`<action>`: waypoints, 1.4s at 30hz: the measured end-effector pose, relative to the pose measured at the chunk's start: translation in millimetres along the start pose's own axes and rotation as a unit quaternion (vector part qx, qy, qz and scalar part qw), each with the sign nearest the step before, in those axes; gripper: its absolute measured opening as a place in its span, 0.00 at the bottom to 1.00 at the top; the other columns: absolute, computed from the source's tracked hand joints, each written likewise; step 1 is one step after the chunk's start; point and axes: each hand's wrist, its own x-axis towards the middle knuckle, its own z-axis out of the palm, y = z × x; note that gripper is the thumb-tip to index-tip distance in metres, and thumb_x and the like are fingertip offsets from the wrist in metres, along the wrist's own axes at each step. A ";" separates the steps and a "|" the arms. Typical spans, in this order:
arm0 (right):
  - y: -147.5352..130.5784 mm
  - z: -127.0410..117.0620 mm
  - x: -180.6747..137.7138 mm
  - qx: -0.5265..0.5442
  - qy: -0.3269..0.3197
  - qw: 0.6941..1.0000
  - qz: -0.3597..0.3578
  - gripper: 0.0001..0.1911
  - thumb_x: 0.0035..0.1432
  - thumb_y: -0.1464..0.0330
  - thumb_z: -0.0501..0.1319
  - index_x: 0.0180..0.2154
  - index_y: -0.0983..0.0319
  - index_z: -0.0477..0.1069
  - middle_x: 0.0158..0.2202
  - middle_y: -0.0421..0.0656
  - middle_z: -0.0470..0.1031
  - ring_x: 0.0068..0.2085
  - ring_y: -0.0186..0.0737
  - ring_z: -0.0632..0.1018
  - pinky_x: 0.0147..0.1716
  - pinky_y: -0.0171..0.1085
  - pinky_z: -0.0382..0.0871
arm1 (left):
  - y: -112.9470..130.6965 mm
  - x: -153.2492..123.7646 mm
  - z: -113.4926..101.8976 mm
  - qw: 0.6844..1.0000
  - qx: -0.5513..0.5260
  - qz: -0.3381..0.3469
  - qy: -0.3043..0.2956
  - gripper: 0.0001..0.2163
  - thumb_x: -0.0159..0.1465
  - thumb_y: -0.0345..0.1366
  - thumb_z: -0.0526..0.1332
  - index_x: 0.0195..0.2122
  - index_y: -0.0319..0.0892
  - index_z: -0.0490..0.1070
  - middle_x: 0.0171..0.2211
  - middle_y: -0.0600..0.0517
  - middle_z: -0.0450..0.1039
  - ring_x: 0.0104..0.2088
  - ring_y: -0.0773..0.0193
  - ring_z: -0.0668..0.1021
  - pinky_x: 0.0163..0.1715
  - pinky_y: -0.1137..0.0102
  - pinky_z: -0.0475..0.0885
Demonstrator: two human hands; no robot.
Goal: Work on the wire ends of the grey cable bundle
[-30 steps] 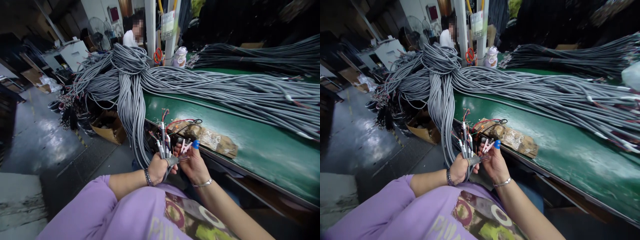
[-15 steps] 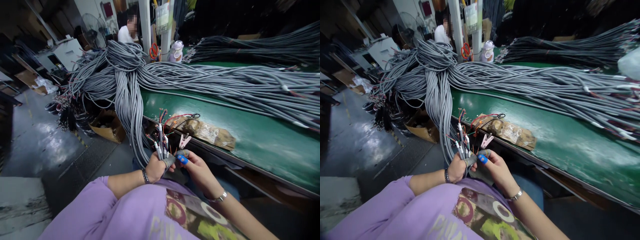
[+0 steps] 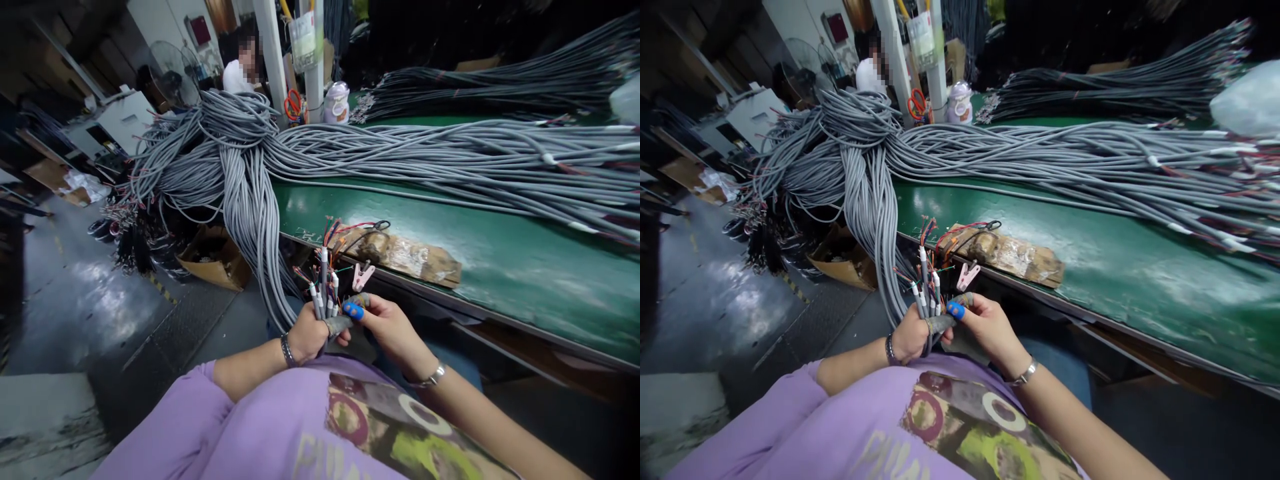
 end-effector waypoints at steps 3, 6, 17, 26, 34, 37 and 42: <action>0.7 -1.9 -2.0 -0.019 0.033 0.999 -0.028 0.21 0.38 0.51 0.73 0.22 0.60 0.73 0.18 0.39 0.71 0.22 0.35 0.69 0.24 0.36 0.67 | 2.4 0.3 2.1 1.000 -0.027 -0.006 0.013 0.21 0.43 0.50 0.73 0.22 0.35 0.70 0.18 0.50 0.71 0.18 0.67 0.73 0.22 0.70 0.71; 2.8 -5.9 -4.9 -0.044 0.043 0.997 -0.052 0.21 0.41 0.51 0.72 0.22 0.60 0.72 0.20 0.40 0.72 0.24 0.36 0.69 0.25 0.36 0.67 | 4.9 0.8 2.9 0.999 -0.038 -0.010 0.023 0.21 0.43 0.50 0.73 0.21 0.35 0.70 0.17 0.50 0.71 0.18 0.67 0.73 0.22 0.71 0.70; 15.1 -20.7 0.8 -0.051 0.005 0.998 -0.029 0.23 0.47 0.47 0.67 0.27 0.62 0.73 0.24 0.40 0.71 0.27 0.35 0.69 0.27 0.35 0.65 | 9.9 3.0 1.7 0.997 -0.045 -0.027 0.054 0.21 0.41 0.48 0.74 0.23 0.37 0.69 0.15 0.52 0.69 0.16 0.69 0.70 0.19 0.72 0.68; -0.5 3.5 6.2 0.003 0.004 1.000 0.004 0.21 0.43 0.51 0.71 0.27 0.60 0.73 0.21 0.38 0.72 0.24 0.35 0.69 0.27 0.36 0.65 | 6.3 2.6 4.5 0.999 -0.012 -0.030 0.041 0.21 0.42 0.49 0.73 0.22 0.36 0.69 0.16 0.52 0.69 0.16 0.69 0.70 0.20 0.72 0.69; 4.6 10.6 1.8 0.055 0.051 0.997 0.001 0.18 0.45 0.52 0.71 0.24 0.58 0.70 0.18 0.36 0.69 0.20 0.34 0.68 0.22 0.35 0.64 | 6.2 2.7 4.6 0.998 -0.031 -0.019 0.052 0.22 0.42 0.49 0.73 0.25 0.38 0.68 0.16 0.53 0.69 0.16 0.69 0.70 0.19 0.72 0.69; 10.3 -1.4 2.5 0.104 0.032 0.994 0.019 0.20 0.41 0.52 0.73 0.28 0.60 0.74 0.26 0.39 0.75 0.26 0.34 0.73 0.28 0.34 0.68 | 7.0 1.4 2.5 0.998 -0.040 -0.024 0.044 0.22 0.42 0.49 0.73 0.25 0.38 0.68 0.16 0.53 0.69 0.16 0.69 0.70 0.19 0.73 0.69; 14.9 -25.8 14.4 0.195 -0.003 0.978 0.074 0.30 0.39 0.42 0.69 0.32 0.61 0.78 0.30 0.44 0.78 0.30 0.37 0.76 0.32 0.36 0.71 | 15.2 -0.7 0.9 0.997 -0.064 -0.040 0.023 0.21 0.41 0.47 0.74 0.26 0.38 0.67 0.16 0.54 0.69 0.16 0.69 0.70 0.18 0.73 0.68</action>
